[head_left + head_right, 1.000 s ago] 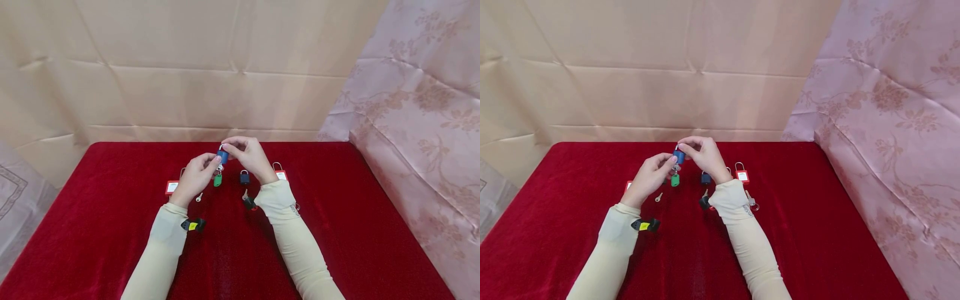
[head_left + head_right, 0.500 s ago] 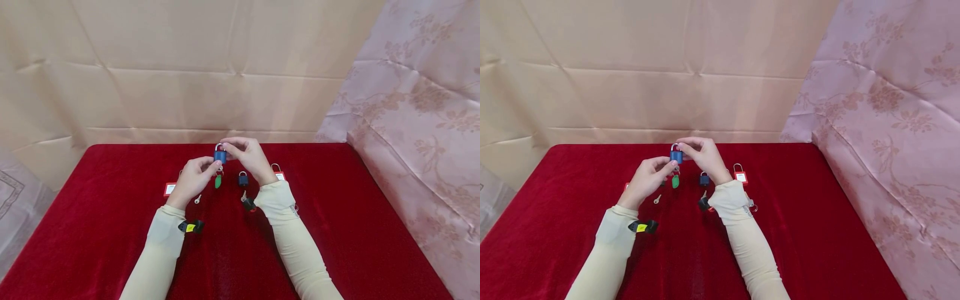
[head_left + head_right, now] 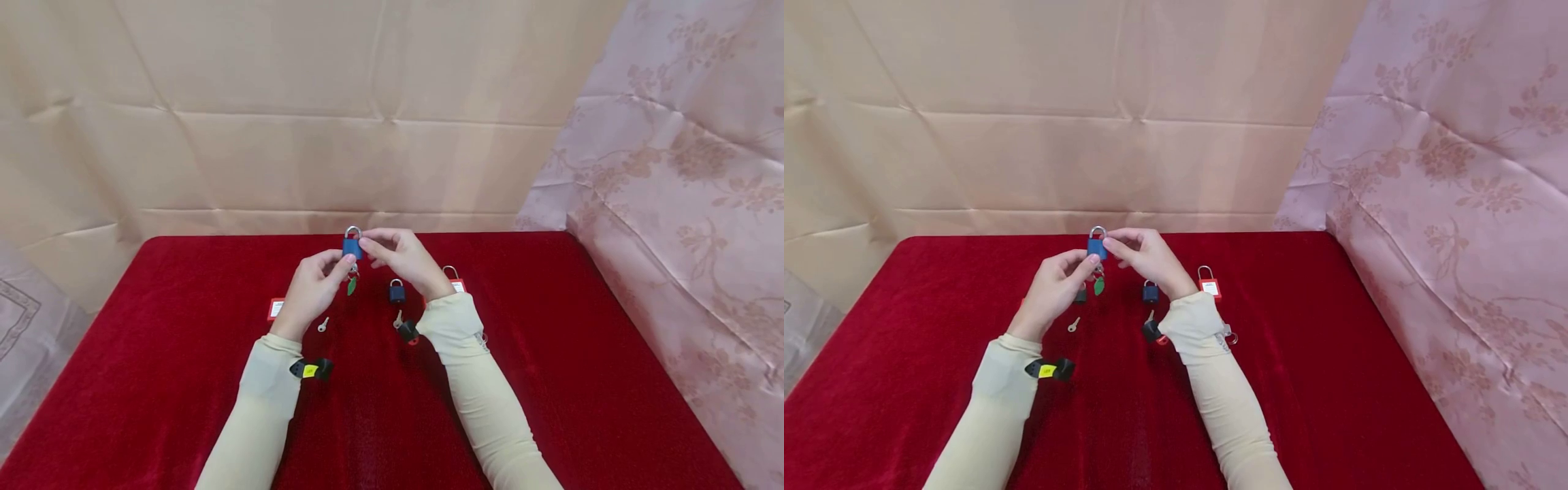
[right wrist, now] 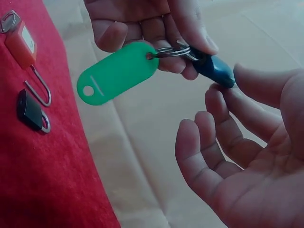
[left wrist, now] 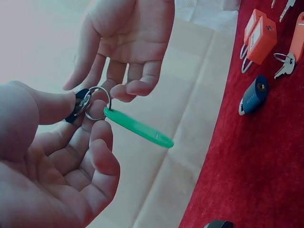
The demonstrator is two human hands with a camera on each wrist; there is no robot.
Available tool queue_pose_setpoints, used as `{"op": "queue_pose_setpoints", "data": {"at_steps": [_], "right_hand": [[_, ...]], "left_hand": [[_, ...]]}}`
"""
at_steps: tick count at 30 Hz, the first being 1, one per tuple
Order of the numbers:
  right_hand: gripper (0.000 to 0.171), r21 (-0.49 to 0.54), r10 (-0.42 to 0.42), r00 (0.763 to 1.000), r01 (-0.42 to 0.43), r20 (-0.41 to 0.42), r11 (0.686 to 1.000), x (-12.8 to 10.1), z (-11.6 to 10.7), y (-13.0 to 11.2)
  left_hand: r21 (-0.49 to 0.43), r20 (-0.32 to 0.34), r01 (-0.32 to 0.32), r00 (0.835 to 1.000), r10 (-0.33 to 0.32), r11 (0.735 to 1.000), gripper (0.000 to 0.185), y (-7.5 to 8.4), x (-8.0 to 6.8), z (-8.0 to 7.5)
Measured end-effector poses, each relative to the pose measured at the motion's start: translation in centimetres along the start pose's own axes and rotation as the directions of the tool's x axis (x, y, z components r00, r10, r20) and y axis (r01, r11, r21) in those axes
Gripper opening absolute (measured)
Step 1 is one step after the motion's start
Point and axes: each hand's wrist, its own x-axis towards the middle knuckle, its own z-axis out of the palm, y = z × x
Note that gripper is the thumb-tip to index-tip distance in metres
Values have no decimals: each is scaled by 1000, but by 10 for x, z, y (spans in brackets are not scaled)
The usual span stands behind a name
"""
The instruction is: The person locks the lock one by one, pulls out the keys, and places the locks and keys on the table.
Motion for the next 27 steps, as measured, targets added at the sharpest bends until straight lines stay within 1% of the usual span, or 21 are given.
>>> {"op": "queue_pose_setpoints", "data": {"at_steps": [3, 9, 20, 22, 27], "right_hand": [[35, -28, 9, 1000, -8, 8, 1000, 0, 0, 1], [33, -46, 7, 1000, -6, 11, 999, 1, -1, 2], [32, -56, 2, 1000, -1, 19, 998, 0, -2, 2], [32, -52, -5, 1000, 6, 13, 999, 0, -1, 1], [29, -30, -37, 999, 37, -17, 999, -2, -1, -4]], "left_hand": [[10, 13, 0, 1000, 0, 1000, 33, 1, -1, 0], [47, 42, -9, 999, 7, 999, 34, 2, -1, 0], [95, 46, -34, 999, 30, 995, 34, 1, 0, 1], [83, 45, -34, 999, 30, 996, 35, 1, 0, 1], [0, 37, -31, 999, 31, 1000, 35, 2, 0, 0]]}}
